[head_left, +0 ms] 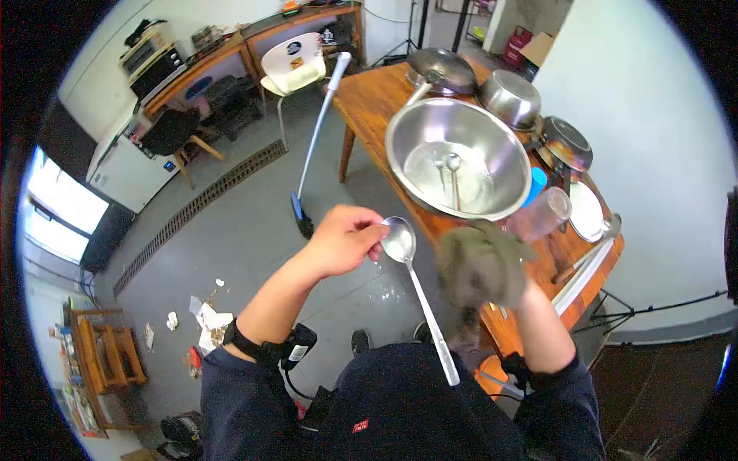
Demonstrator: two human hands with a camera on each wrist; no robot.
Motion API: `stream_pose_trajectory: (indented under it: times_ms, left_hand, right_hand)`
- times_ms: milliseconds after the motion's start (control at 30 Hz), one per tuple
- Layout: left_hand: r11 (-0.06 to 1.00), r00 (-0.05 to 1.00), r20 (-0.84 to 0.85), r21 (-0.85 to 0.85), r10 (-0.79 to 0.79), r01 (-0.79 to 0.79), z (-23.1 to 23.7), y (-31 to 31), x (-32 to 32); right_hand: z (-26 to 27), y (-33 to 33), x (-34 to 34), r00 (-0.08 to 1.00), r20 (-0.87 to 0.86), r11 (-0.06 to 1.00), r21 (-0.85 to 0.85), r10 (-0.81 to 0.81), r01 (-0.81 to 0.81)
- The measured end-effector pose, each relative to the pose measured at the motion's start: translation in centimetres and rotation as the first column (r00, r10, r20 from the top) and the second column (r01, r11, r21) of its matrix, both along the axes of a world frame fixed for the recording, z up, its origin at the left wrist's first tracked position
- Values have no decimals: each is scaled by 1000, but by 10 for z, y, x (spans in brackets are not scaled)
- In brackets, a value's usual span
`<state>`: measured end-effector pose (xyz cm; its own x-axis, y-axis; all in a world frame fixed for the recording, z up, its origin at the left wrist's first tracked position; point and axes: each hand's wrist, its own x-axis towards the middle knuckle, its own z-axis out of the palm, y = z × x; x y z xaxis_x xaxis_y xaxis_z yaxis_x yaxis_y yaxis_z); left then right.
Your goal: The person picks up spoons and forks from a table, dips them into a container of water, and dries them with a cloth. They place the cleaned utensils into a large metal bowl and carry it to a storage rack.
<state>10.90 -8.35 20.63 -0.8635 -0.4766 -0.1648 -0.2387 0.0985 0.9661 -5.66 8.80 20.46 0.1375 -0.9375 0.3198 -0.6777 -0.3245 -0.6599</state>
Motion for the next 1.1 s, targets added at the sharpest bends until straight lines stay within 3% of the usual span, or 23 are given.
stream_pose_trajectory:
  times_ms: [33, 100, 167, 200, 233, 267, 300, 333, 367, 467, 533, 633, 700, 733, 767, 800, 833, 867, 900, 933, 1000, 1067, 1100]
  left_hand:
    - [999, 1000, 14, -48, -24, 25, 5, -4, 4]
    - [991, 999, -44, -131, -5, -1, 4, -15, 15]
    - [958, 992, -88, -265, 91, -111, -5, -30, 31]
    - [932, 987, -80, -325, 143, -161, 6, -33, 46]
    - [945, 960, -171, -201, 224, -256, 5, -37, 60]
    - [938, 915, -256, -69, 313, -340, 1, -38, 75]
    - [911, 851, -332, 70, 406, -407, -5, -38, 92]
    - [884, 811, -393, 9, 433, -468, -19, -39, 109]
    - [900, 872, -281, -55, 401, -432, -27, -34, 127]
    - [883, 908, -166, -220, 385, -415, -43, -15, 164]
    - [825, 874, -147, -292, 462, -485, -46, -11, 186]
    - [550, 692, -403, -421, 600, -722, -51, -14, 216]
    - [604, 697, -367, -346, 617, -717, -56, -19, 235]
    - [760, 798, -238, -249, 553, -601, -57, -21, 248]
    - [878, 884, -123, -121, 451, -464, -58, -23, 256]
    - [885, 871, -219, -60, 440, -463, -61, -20, 258]
    - [876, 864, -205, -53, 460, -480, -63, -18, 261]
    - [868, 857, -190, -44, 479, -495, -63, -16, 265]
    - [862, 853, -170, -34, 494, -506, -64, -15, 269]
    - [869, 875, -224, -160, 430, -468, -62, -12, 273]
    - [901, 861, -285, 23, 421, -433, -67, -7, 273]
    - [916, 881, -252, 145, 401, -375, -63, -5, 276]
    - [859, 812, -326, 352, 484, -371, -66, -8, 278]
  right_hand:
    - [-13, -22, 9, 994, 86, 997, 35, 60, -64]
    - [-30, -59, 36, 999, 39, 967, 251, 35, -43]
    - [-18, -84, 76, 968, 146, 972, 151, -203, 181]
    - [-28, -98, 84, 929, 300, 970, 173, -217, 170]
    - [-44, -115, 91, 866, 446, 968, 198, -227, 152]
    - [-55, -126, 96, 710, 692, 984, 176, -128, 6]
    - [-59, -136, 104, 447, 894, 983, 116, -42, -141]
    - [-58, -147, 115, 162, 987, 967, 38, 4, -253]
    - [-56, -149, 130, -58, 998, 970, -8, -6, -241]
    - [-39, -169, 176, -132, 948, 941, 259, -291, -217]
    - [-40, -183, 193, 184, 982, 942, 109, -52, -316]
    - [-28, -187, 228, 255, 966, 895, 83, 35, -439]
    - [-8, -187, 247, 736, 663, 952, 114, 139, -283]
    - [-7, -190, 252, 874, 459, 980, 29, 162, -196]
    - [-6, -192, 257, 902, 381, 977, -31, 205, -209]
    - [-5, -194, 262, 924, 298, 971, -90, 240, -223]
    - [-5, -195, 265, 940, 212, 960, -146, 266, -239]
    - [-9, -200, 268, 956, 215, 980, -47, 198, -193]
    - [-14, -203, 273, 773, 591, 951, 28, 231, -306]
    - [-17, -203, 276, 468, 867, 903, 51, 172, -426]
    - [-17, -200, 276, 277, 959, 874, 79, 65, -480]
    - [-9, -198, 271, 615, 786, 924, 181, 71, -338]
    - [-12, -199, 268, 623, 780, 919, 201, 61, -341]
